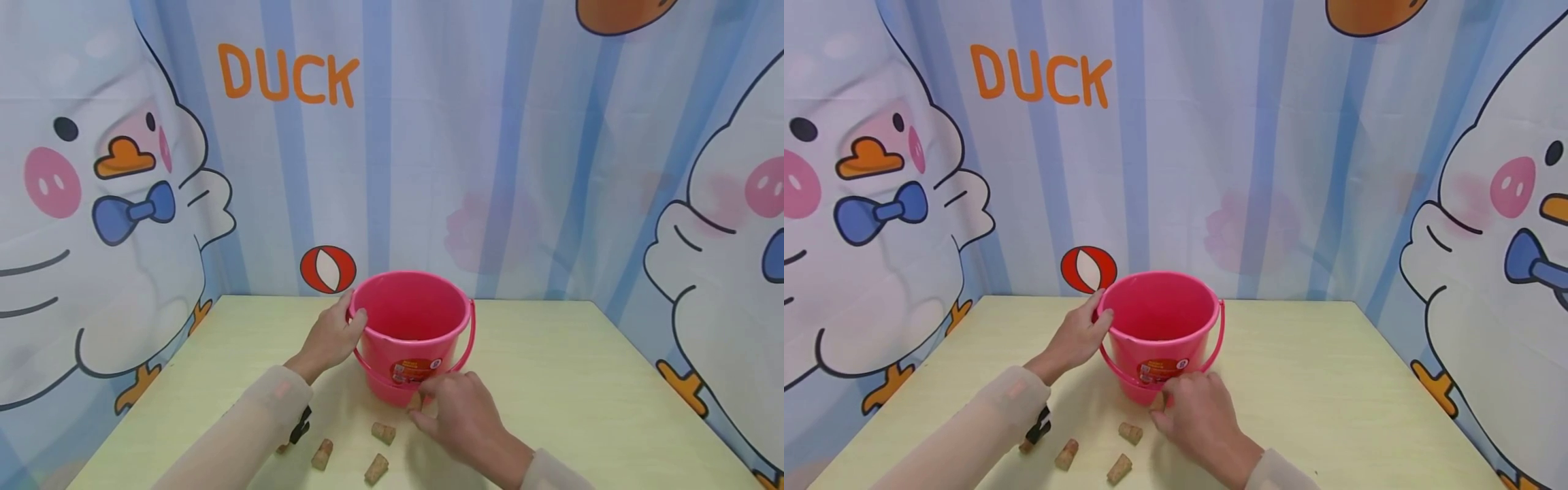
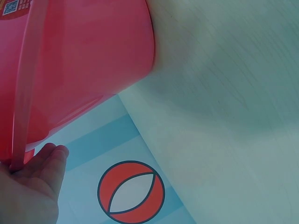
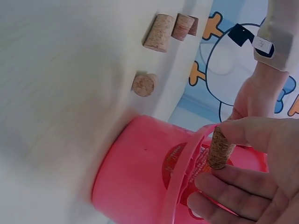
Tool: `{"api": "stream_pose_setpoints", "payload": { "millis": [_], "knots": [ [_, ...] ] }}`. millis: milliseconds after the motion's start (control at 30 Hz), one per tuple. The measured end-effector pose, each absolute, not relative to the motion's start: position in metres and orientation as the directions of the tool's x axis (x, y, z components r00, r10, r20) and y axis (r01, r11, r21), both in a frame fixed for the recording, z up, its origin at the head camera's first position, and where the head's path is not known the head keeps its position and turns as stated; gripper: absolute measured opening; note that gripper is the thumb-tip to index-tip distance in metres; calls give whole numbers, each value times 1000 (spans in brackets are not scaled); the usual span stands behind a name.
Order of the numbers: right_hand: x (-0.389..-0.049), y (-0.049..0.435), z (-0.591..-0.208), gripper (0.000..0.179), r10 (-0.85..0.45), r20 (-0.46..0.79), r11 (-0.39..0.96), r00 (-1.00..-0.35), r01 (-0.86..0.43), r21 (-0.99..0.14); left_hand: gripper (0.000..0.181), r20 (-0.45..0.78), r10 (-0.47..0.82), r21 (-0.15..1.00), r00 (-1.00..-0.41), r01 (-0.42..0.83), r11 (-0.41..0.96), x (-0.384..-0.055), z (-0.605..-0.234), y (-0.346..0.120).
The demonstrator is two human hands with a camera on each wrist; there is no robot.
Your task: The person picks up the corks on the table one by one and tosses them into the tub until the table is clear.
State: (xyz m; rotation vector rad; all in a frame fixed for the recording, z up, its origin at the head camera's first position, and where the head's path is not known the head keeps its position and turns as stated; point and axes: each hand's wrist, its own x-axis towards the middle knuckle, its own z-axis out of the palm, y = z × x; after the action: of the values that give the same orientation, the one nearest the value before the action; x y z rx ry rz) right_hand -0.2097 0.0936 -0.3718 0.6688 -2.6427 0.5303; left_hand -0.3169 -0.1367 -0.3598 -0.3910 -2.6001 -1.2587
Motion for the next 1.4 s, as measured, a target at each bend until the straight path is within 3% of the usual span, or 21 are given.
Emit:
{"api": "stream_pose_setpoints", "payload": {
  "millis": [467, 1033, 1233, 1400],
  "knots": [
    [-204, 96, -357, 20, -281, 535, 822, -797, -488, -295, 67, 304, 131, 741, -944, 321, 589, -315, -360, -136],
    [-205, 99, -338, 36, -258, 621, 797, -740, -527, -297, 67, 304, 130, 739, -944, 319, 593, -315, -359, -136],
    [-205, 100, -333, 28, -254, 634, 791, -730, -534, -299, 68, 304, 129, 736, -944, 318, 597, -315, -359, -136],
    [-206, 101, -329, 35, -253, 645, 791, -721, -538, -291, 69, 296, 122, 739, -947, 308, 599, -314, -359, -136]
  ]
}}
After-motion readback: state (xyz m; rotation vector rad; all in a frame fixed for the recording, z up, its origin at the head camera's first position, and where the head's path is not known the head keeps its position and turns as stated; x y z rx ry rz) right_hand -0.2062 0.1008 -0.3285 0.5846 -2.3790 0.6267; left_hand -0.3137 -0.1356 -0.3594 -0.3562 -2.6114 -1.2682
